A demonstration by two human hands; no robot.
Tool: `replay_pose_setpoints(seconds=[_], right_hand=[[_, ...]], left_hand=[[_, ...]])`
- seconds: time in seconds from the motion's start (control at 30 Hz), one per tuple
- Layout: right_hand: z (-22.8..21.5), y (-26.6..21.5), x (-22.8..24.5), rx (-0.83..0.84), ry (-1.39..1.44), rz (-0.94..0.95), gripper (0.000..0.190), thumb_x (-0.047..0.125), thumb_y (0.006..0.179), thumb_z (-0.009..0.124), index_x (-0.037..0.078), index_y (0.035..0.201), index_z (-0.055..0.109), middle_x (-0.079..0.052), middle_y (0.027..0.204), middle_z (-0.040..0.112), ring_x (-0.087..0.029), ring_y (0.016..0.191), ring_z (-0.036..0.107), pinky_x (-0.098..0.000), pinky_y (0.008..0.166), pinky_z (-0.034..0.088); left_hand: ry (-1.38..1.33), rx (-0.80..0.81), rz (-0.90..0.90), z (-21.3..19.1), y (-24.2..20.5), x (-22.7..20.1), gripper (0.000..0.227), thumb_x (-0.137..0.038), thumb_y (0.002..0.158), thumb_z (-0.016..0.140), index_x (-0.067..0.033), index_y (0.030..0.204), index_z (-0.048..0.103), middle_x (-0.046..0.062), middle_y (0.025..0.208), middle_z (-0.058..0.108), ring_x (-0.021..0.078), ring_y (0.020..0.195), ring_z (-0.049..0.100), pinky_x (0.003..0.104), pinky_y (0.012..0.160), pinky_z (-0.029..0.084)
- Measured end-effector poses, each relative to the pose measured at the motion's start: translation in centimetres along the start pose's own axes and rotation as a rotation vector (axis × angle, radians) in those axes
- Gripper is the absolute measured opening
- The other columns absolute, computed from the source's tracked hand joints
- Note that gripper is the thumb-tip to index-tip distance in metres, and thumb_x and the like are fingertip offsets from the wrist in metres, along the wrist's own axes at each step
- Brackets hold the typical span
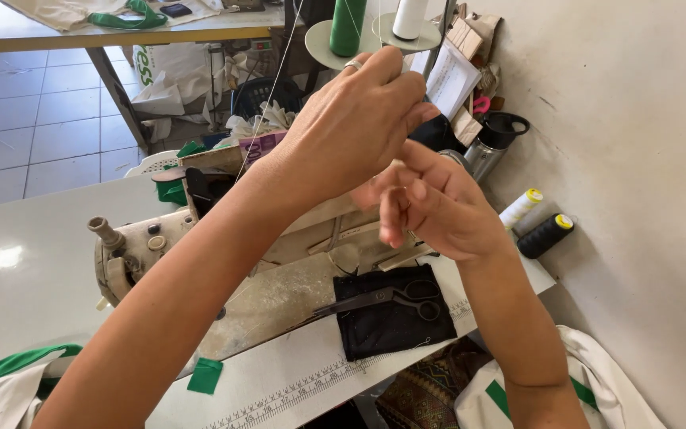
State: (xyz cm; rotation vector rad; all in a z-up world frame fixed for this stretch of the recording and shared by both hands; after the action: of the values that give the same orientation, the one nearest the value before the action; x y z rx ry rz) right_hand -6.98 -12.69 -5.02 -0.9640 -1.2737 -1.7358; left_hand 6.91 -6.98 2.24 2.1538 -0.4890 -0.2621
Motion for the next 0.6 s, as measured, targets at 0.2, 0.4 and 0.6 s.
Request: replay_pose_setpoints(seconds=[0.2, 0.4, 0.6], right_hand=[[-2.1, -0.7, 1.4, -0.195, -0.323, -0.158, 0.027, 0.026, 0.108, 0.058, 0.001, 0.114, 0.066, 0.001, 0.067, 0.057, -0.009, 0.063, 0.059, -0.0197, 0.057, 0.047], [-1.6, -0.2, 1.9, -0.437, -0.794, -0.267, 0.022, 0.018, 0.108, 0.057, 0.002, 0.113, 0.071, -0.004, 0.088, 0.062, -0.008, 0.073, 0.058, -0.0201, 0.064, 0.055], [0.9, 0.2, 3.0, -0.442, -1.327, -0.415, 0.017, 0.009, 0.109, 0.058, 0.003, 0.113, 0.074, -0.006, 0.082, 0.060, -0.015, 0.069, 0.057, -0.0268, 0.066, 0.050]], left_hand=[[-0.160, 0.073, -0.002, -3.2, -0.4, -0.3, 0.033, -0.029, 0.110, 0.053, -0.0028, 0.090, 0.056, 0.011, 0.087, 0.045, 0.0275, 0.070, 0.047, 0.041, 0.065, 0.043], [-0.676, 0.159, -0.251, -2.3, -0.6, -0.1, 0.022, -0.023, 0.108, 0.051, -0.0093, 0.093, 0.059, 0.000, 0.075, 0.058, 0.0100, 0.057, 0.043, 0.024, 0.052, 0.036], [-0.588, -0.017, -0.326, -1.0, -1.7, -0.2, 0.017, -0.017, 0.100, 0.063, -0.0054, 0.100, 0.075, 0.005, 0.073, 0.073, 0.0131, 0.060, 0.070, 0.026, 0.053, 0.055]])
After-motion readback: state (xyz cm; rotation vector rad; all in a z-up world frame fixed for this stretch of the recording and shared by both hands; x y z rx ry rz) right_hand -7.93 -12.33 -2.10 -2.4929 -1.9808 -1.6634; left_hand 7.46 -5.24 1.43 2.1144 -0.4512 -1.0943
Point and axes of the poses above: each hand's wrist, its own y-axis towards the middle knuckle, its own z-axis out of the palm, x = y × z, the point moved 4 cm from there along y, towards the middle knuckle
